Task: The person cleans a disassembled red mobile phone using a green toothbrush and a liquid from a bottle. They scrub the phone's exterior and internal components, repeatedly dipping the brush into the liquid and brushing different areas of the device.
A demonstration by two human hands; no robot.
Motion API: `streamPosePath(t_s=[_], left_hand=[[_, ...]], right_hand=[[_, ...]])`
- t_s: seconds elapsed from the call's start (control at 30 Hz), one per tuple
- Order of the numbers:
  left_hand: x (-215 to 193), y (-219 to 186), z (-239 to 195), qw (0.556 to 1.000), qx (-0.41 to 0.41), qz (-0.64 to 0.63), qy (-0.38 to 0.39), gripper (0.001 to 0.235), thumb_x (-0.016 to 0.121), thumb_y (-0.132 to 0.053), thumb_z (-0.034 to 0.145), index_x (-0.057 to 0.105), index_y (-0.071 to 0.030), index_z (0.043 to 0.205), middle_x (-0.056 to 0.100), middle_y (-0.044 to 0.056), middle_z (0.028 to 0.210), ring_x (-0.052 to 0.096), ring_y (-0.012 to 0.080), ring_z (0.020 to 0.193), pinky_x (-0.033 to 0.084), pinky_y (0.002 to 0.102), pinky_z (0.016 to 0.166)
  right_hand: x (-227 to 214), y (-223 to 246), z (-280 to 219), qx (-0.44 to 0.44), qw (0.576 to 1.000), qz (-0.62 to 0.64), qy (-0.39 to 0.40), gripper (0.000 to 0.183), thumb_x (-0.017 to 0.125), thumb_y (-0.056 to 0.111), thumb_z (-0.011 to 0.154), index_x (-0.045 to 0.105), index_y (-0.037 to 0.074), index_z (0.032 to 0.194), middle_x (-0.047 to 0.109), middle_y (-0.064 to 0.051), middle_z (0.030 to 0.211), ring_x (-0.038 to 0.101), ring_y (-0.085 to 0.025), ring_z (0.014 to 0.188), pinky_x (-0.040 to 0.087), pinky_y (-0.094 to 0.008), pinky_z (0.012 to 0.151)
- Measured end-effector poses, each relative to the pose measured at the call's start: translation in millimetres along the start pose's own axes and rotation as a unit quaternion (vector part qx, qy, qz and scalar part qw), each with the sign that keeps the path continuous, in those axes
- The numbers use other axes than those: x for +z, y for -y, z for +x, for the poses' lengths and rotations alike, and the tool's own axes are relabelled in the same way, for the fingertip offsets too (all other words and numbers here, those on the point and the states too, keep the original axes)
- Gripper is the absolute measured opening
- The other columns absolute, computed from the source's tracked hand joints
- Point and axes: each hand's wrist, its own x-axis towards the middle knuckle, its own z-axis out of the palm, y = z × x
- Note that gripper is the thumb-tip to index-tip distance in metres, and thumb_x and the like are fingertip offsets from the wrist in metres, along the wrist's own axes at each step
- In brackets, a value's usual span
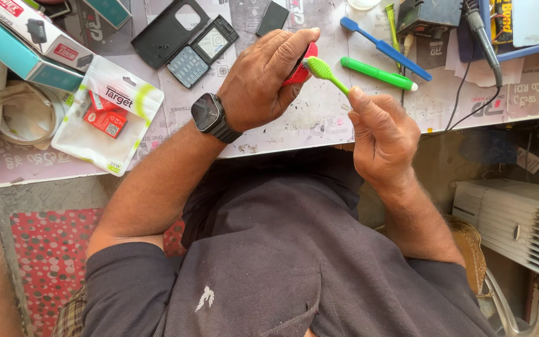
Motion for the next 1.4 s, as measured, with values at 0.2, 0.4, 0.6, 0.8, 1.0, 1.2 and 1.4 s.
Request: streamPosePath(t_s=[0.2, 0.4, 0.6, 0.8, 1.0, 1.2, 1.4], left_hand=[[1.0, 2.9, -2.3, 1.0, 0.002, 0.002, -0.006, 0.058, 0.073, -0.004, 0.104, 0.04, -0.002, 0.153, 0.064, 0.015, 0.12, 0.066, 0.0317, 0.109, 0.057, 0.04, 0.093], [0.5, 2.5, -1.4, 1.0, 0.001, 0.0, -0.006, 0.058, 0.073, -0.004, 0.104, 0.039, -0.002, 0.151, 0.064, 0.016, 0.12, 0.066, 0.0323, 0.11, 0.057, 0.041, 0.093], [1.3, 2.8, -2.4, 1.0, -0.007, -0.002, 0.002, 0.059, 0.073, -0.003, 0.103, 0.04, -0.002, 0.152, 0.064, 0.015, 0.118, 0.066, 0.0314, 0.106, 0.057, 0.04, 0.09], [3.5, 4.8, -2.7, 1.0, -0.008, 0.003, 0.004, 0.058, 0.075, -0.005, 0.105, 0.04, -0.003, 0.152, 0.065, 0.013, 0.116, 0.067, 0.029, 0.105, 0.058, 0.04, 0.088], [6.2, 5.7, -3.6, 1.0, 0.003, 0.008, -0.002, 0.058, 0.075, -0.006, 0.106, 0.039, -0.003, 0.151, 0.065, 0.013, 0.117, 0.067, 0.0274, 0.106, 0.059, 0.039, 0.091], [6.9, 6.1, -2.5, 1.0, 0.009, 0.013, 0.0, 0.06, 0.076, -0.006, 0.105, 0.04, -0.003, 0.153, 0.066, 0.013, 0.119, 0.067, 0.0285, 0.108, 0.059, 0.041, 0.092], [5.8, 3.2, -0.8, 1.0, 0.003, 0.009, 0.0, 0.057, 0.075, -0.005, 0.104, 0.042, -0.002, 0.15, 0.066, 0.014, 0.117, 0.067, 0.0302, 0.107, 0.059, 0.042, 0.093]], right_hand=[[2.0, -0.2, 0.8, -0.003, 1.0, -0.001, 0.002, 0.033, 0.072, -0.003, 0.107, 0.065, 0.006, 0.138, 0.069, -0.011, 0.102, 0.064, -0.017, 0.079, 0.052, -0.028, 0.065], [1.7, -0.8, 1.7, -0.005, 1.0, 0.001, 0.008, 0.033, 0.073, -0.003, 0.106, 0.066, 0.006, 0.137, 0.068, -0.011, 0.098, 0.063, -0.018, 0.078, 0.052, -0.029, 0.064], [0.1, 1.5, 1.2, -0.009, 1.0, -0.007, 0.015, 0.035, 0.072, -0.004, 0.107, 0.065, 0.007, 0.139, 0.067, -0.011, 0.1, 0.064, -0.02, 0.077, 0.053, -0.03, 0.067], [2.5, 0.1, 1.9, -0.019, 1.0, -0.012, 0.013, 0.035, 0.073, -0.005, 0.105, 0.065, 0.007, 0.137, 0.068, -0.012, 0.1, 0.066, -0.021, 0.082, 0.054, -0.03, 0.066], [1.2, -0.7, 0.6, -0.022, 0.999, -0.025, 0.013, 0.034, 0.072, -0.004, 0.106, 0.065, 0.007, 0.137, 0.068, -0.012, 0.1, 0.067, -0.021, 0.083, 0.055, -0.03, 0.067], [-1.8, 0.2, 0.9, -0.007, 1.0, -0.014, 0.017, 0.033, 0.072, -0.005, 0.105, 0.066, 0.006, 0.136, 0.068, -0.011, 0.098, 0.066, -0.02, 0.081, 0.055, -0.03, 0.066], [-5.1, 2.6, -0.5, 0.004, 0.999, -0.02, 0.025, 0.034, 0.072, -0.006, 0.104, 0.067, 0.005, 0.136, 0.067, -0.011, 0.096, 0.066, -0.02, 0.077, 0.054, -0.03, 0.065]])
